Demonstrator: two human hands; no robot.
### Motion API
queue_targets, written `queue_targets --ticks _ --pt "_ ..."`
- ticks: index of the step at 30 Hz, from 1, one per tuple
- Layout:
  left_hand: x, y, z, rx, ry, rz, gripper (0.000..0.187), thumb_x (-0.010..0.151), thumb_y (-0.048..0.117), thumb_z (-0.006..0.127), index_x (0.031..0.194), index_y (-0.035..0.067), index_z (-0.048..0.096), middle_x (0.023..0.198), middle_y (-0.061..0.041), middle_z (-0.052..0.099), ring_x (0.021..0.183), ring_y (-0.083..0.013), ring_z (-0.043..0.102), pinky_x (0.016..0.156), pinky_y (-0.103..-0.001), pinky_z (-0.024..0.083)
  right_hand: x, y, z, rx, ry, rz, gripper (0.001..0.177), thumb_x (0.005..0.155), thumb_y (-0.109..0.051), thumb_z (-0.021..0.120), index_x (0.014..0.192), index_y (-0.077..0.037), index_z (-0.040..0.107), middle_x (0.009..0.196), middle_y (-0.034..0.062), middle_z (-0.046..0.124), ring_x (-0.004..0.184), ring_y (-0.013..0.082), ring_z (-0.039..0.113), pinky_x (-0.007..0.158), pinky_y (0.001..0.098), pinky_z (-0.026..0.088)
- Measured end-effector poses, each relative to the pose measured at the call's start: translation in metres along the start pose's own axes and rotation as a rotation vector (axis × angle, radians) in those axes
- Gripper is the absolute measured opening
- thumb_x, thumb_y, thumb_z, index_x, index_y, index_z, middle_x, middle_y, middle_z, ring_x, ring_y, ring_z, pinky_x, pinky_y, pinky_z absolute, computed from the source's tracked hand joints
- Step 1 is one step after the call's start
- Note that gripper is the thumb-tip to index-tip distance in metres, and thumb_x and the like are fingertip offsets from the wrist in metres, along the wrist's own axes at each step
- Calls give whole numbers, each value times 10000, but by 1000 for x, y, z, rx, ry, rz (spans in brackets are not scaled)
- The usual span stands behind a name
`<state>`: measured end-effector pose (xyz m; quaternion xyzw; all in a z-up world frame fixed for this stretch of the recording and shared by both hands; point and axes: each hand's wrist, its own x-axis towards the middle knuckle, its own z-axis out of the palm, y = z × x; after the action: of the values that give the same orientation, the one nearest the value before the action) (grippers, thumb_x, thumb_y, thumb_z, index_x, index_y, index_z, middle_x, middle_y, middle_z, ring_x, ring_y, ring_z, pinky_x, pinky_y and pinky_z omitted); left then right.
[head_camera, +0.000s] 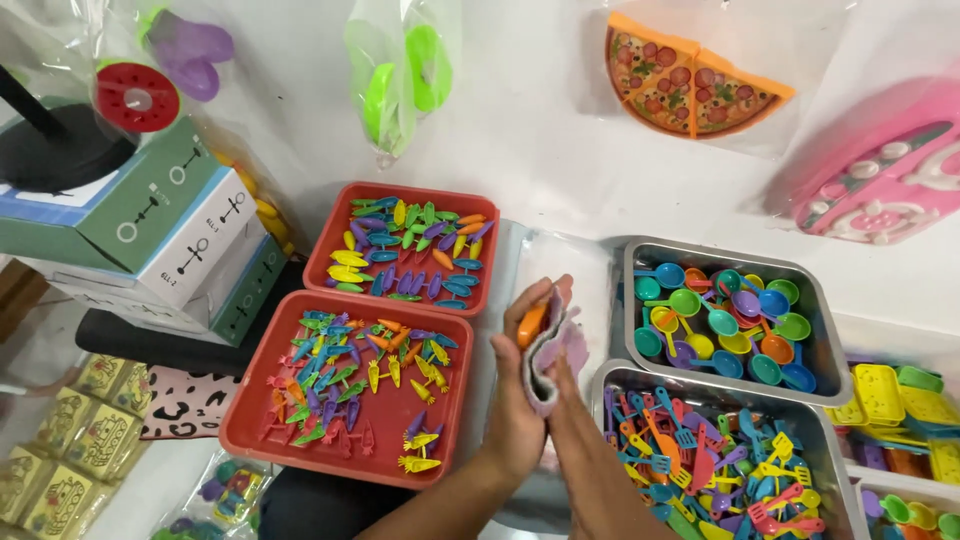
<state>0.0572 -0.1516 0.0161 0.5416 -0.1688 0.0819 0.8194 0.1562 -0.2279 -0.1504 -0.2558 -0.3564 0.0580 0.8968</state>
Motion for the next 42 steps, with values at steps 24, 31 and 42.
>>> queue_targets --ticks 24,31,42 --pt "-12 16 4 -207 -125 -104 696 1043 559 107 1594 136 53 1663 -181 238 1514 -340 312 1221 -520 283 -4 -131 186 -1429 -4 308 941 999 -608 392 1492 115 47 1604 298 204 1427 354 414 1127 447 356" --pt "6 18 -20 -456 43 -28 694 1060 538 217 1600 103 226 1634 -186 343 1494 -282 357 1213 -457 334 6 -118 182 -1595 -161 185 583 1019 -233 449 1509 74 376 1630 258 360 1536 388 340 1223 461 301" --pt "6 19 -22 -741 101 -77 703 1081 534 297 1578 40 255 1578 -281 390 1481 -329 367 1198 -413 296 -9 -121 187 -1558 -66 174 485 882 -52 630 1350 73 603 1542 263 502 1476 385 456 1166 448 407"
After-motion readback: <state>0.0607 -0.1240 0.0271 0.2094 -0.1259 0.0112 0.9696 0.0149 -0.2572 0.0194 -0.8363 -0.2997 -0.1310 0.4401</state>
